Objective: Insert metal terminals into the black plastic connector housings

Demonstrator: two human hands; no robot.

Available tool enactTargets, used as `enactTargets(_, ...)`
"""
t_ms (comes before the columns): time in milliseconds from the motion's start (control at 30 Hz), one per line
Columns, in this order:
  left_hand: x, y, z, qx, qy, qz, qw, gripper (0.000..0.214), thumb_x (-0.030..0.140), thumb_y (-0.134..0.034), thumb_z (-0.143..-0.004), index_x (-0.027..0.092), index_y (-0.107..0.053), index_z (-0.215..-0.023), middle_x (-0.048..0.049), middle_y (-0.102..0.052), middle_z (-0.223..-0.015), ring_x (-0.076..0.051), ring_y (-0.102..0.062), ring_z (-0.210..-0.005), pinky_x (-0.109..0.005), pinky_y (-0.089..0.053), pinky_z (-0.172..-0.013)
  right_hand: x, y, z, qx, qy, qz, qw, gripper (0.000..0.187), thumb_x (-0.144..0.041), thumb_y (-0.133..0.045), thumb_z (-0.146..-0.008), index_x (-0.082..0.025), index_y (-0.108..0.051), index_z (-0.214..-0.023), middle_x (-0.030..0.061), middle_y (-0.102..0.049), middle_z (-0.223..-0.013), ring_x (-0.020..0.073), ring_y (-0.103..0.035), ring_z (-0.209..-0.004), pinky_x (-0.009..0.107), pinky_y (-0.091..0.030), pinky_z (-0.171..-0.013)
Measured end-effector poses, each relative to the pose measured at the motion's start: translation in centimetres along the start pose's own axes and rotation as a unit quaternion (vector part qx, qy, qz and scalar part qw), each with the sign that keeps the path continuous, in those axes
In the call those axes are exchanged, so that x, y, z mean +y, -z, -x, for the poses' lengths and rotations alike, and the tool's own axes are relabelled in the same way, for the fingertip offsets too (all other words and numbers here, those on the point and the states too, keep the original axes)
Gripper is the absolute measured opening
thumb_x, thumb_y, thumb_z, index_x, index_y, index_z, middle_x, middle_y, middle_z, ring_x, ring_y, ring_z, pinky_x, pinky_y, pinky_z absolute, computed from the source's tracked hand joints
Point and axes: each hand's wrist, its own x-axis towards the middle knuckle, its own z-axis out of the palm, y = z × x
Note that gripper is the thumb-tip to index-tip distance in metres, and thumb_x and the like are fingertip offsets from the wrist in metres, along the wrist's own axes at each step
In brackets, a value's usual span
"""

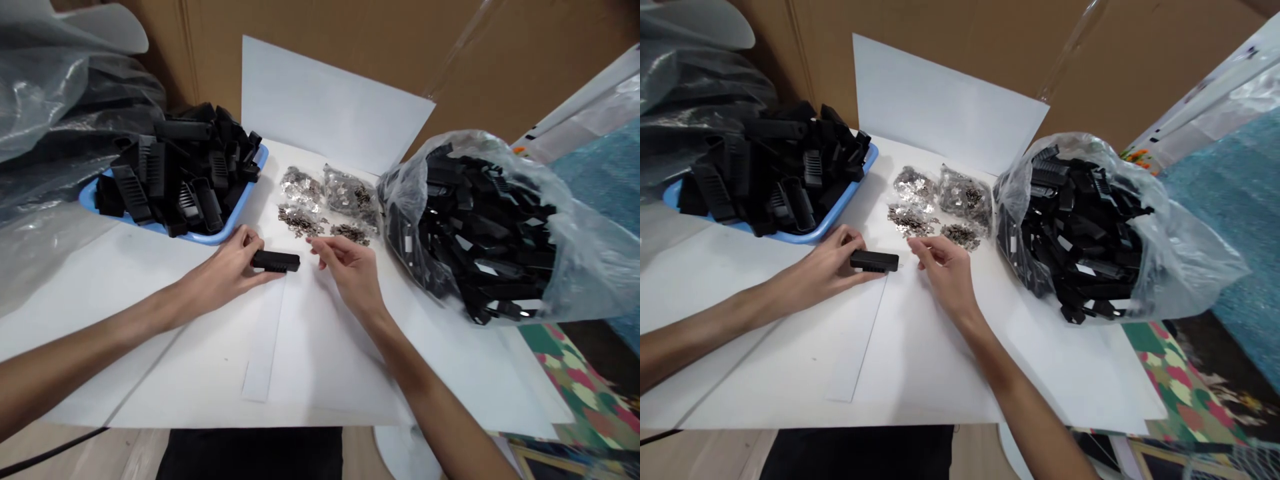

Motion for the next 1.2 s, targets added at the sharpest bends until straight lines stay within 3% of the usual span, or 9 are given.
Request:
enactTargets(167, -1.0, 0.1, 0.2, -0.011, 0.001, -0.051, 0.999, 0.067, 0.082, -0.069, -0.082, 0.022, -0.055, -0.108, -0.0072, -0.052, -0.112, -0.023, -0.061, -0.085, -0.041, -0.056, -0.082, -0.1, 0.0, 0.4, -0.078, -0.065, -0.021, 0.995, 0.029, -0.047, -0.091, -0.078, -0.020, -0.086, -0.088, 0.0032, -0.078, -0.080, 0.0135, -0.068, -0.060, 0.029, -0.059, -0.062)
enactTargets(233, -1.2, 0.1, 0.2, -0.006, -0.043, -0.038, 0.998, 0.062, 0.077, -0.068, -0.087, 0.023, -0.056, -0.115, -0.0071, -0.055, -0.113, -0.024, -0.061, -0.092, -0.039, -0.055, -0.083, 0.1, 0.3, 0.4, -0.092, -0.071, -0.010, 0.993, 0.028, -0.046, -0.091, -0.078, -0.020, -0.086, -0.086, 0.0040, -0.079, -0.078, 0.0161, -0.072, -0.065, 0.031, -0.062, -0.066)
enactTargets(333, -1.2, 0.2, 0.0, 0.013, -0.101, -0.015, 0.995, 0.031, 0.053, -0.062, -0.100, 0.022, -0.063, -0.106, -0.0051, -0.060, -0.104, -0.022, -0.061, -0.094, -0.033, -0.052, -0.083, 0.1, 1.1, 0.3, -0.128, -0.052, 0.032, 0.990, 0.023, -0.043, -0.089, -0.082, -0.023, -0.088, -0.093, 0.0060, -0.082, -0.090, 0.0206, -0.077, -0.083, 0.035, -0.067, -0.079)
enactTargets(433, -0.7, 0.4, 0.0, 0.000, -0.120, 0.014, 0.993, 0.020, 0.042, -0.066, -0.098, 0.022, -0.068, -0.102, -0.0037, -0.064, -0.099, -0.020, -0.063, -0.089, -0.030, -0.049, -0.080, -0.4, 1.8, 0.4, -0.144, -0.005, 0.054, 0.988, 0.022, -0.040, -0.085, -0.089, -0.028, -0.087, -0.106, 0.0062, -0.081, -0.102, 0.0215, -0.077, -0.095, 0.036, -0.069, -0.081)
enactTargets(567, -0.1, 0.5, 0.0, -0.035, -0.115, 0.044, 0.992, 0.021, 0.034, -0.072, -0.092, 0.022, -0.070, -0.109, -0.0031, -0.069, -0.099, -0.020, -0.067, -0.088, -0.030, -0.050, -0.080, -1.1, 0.7, 1.2, -0.101, 0.127, 0.082, 0.983, 0.018, -0.025, -0.079, -0.095, -0.030, -0.086, -0.111, 0.0038, -0.081, -0.102, 0.0192, -0.076, -0.093, 0.036, -0.067, -0.084)
enactTargets(733, -0.1, 0.2, 0.1, -0.023, -0.078, 0.103, 0.991, 0.030, 0.046, -0.082, -0.088, 0.020, -0.071, -0.097, -0.0051, -0.073, -0.103, -0.021, -0.070, -0.090, -0.032, -0.054, -0.084, -0.7, -1.9, 2.6, -0.093, 0.218, 0.089, 0.967, 0.021, -0.011, -0.080, -0.093, -0.026, -0.086, -0.106, 0.0043, -0.085, -0.103, 0.0202, -0.079, -0.095, 0.037, -0.064, -0.091)
enactTargets(1200, -0.6, -0.8, 0.4, -0.001, -0.076, 0.159, 0.984, 0.032, 0.039, -0.086, -0.086, 0.019, -0.062, -0.083, -0.0052, -0.072, -0.104, -0.019, -0.070, -0.089, -0.030, -0.056, -0.079, 0.3, -1.3, 2.5, -0.135, 0.155, 0.060, 0.977, 0.022, -0.017, -0.081, -0.093, -0.034, -0.086, -0.105, 0.0010, -0.085, -0.106, 0.0237, -0.080, -0.101, 0.045, -0.066, -0.096)
